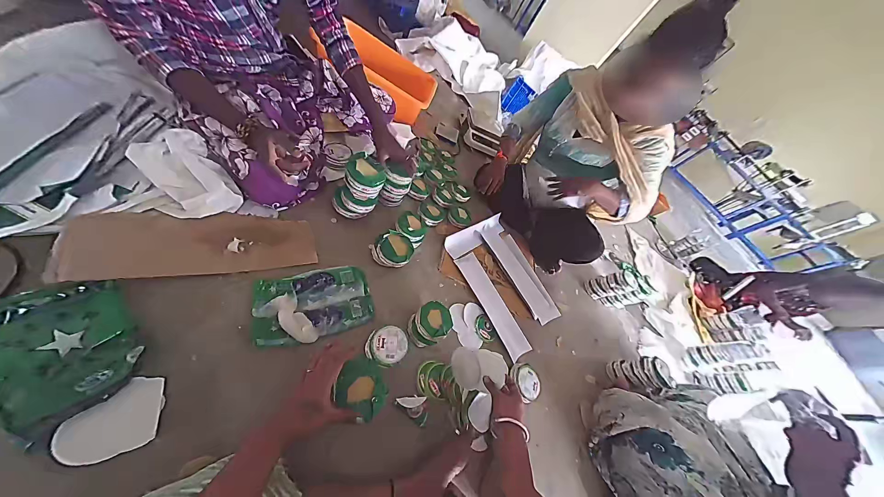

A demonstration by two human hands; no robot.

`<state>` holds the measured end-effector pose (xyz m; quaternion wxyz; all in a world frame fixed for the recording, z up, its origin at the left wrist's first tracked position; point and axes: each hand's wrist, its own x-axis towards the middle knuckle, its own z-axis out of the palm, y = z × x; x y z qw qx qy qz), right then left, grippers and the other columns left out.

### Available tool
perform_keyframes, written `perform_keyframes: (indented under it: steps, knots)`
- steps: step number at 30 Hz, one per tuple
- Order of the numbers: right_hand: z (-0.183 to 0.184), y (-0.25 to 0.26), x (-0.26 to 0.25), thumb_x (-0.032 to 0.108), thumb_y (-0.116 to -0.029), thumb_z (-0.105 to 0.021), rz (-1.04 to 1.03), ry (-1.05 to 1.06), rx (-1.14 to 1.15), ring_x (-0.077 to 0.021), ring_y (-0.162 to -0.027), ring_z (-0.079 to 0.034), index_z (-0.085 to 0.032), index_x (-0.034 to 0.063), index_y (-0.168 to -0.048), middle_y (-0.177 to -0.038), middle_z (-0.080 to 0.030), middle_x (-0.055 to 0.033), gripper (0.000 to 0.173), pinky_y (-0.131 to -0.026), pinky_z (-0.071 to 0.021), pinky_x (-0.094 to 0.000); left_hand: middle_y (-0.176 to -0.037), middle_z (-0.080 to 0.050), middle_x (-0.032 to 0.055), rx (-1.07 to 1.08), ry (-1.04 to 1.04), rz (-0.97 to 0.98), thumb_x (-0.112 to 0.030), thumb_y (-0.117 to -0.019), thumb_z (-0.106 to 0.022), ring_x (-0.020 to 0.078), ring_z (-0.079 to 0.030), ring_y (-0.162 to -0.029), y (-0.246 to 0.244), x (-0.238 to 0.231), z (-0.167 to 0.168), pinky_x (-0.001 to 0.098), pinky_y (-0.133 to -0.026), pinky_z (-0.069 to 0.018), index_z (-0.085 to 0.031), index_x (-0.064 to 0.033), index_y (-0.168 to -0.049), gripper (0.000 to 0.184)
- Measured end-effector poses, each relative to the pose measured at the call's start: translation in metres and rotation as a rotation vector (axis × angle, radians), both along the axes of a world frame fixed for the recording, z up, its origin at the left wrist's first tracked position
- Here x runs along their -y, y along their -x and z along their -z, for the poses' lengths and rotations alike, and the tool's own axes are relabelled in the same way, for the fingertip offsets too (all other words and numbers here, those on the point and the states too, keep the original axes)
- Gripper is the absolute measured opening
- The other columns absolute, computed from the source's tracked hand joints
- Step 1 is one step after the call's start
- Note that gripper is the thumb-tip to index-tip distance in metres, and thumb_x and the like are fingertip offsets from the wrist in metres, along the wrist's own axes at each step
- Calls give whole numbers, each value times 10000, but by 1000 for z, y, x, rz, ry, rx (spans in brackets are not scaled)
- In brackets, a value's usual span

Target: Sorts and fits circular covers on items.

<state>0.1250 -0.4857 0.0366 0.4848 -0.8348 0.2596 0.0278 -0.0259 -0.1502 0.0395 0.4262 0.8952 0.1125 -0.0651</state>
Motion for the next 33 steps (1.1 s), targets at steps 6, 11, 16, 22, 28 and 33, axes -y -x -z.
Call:
perform_keyframes:
  steps: [6, 11, 16, 22, 28, 33]
  knots:
    - [-34, 12, -29, 45, -905, -756, -26, -131, 64, -256, -1003, -662, -472, 18, -1466, -1216, -673, -229, 629, -858, -543, -435, -1355, -611, 246, 164, 343, -184, -310, -900, -726, 409, -558, -1271, -14, -13, 20, 597, -1058, -426, -582, 24, -1379, 602]
    - [-39, 75, -118, 13, -813, -723, -751, 176, 730, -250, -919, -740, -681, -131, -1074, -1004, -748, -210, 301, -892, -588, -396, -1176, -666, 211, -210, 968, -244, -256, -1124, -203, 228, -681, -942, -16, 1, -16, 388, -859, -551, -419, 46, -1464, 504]
    - [-8, 101, -150, -27, -789, -682, -906, 145, 700, -382, -1054, -696, -660, -106, -1167, -1136, -724, -226, 387, -934, -545, -530, -1153, -685, 175, -73, 883, -429, -3, -958, -646, 192, -688, -977, -6, 3, -16, 367, -886, -574, -552, 35, -1365, 420]
    - [-33, 91, -154, 41, -992, -621, -661, -320, -225, -207, -868, -691, -286, -36, -1539, -1137, -667, -236, 647, -792, -574, -373, -1141, -678, 217, -8, 736, -450, 66, -919, -650, 208, -682, -929, 0, 18, -4, 365, -864, -566, -551, 86, -1332, 425]
    - [-13, 81, -165, 17, -874, -777, -553, -98, -155, -240, -827, -726, -425, -15, -1475, -991, -741, -172, 698, -794, -589, -415, -1176, -668, 253, 43, 269, -381, -14, -936, -647, 356, -681, -984, -4, 29, 9, 480, -899, -553, -559, 27, -1402, 476]
    - [-9, 77, -166, 42, -853, -809, -559, -62, -163, -254, -831, -723, -427, -25, -1465, -981, -734, -174, 725, -800, -587, -432, -1365, -599, 295, 175, -147, -134, 20, -945, -610, 504, -560, -1281, -5, 40, 9, 630, -1032, -465, -640, -44, -1370, 431]
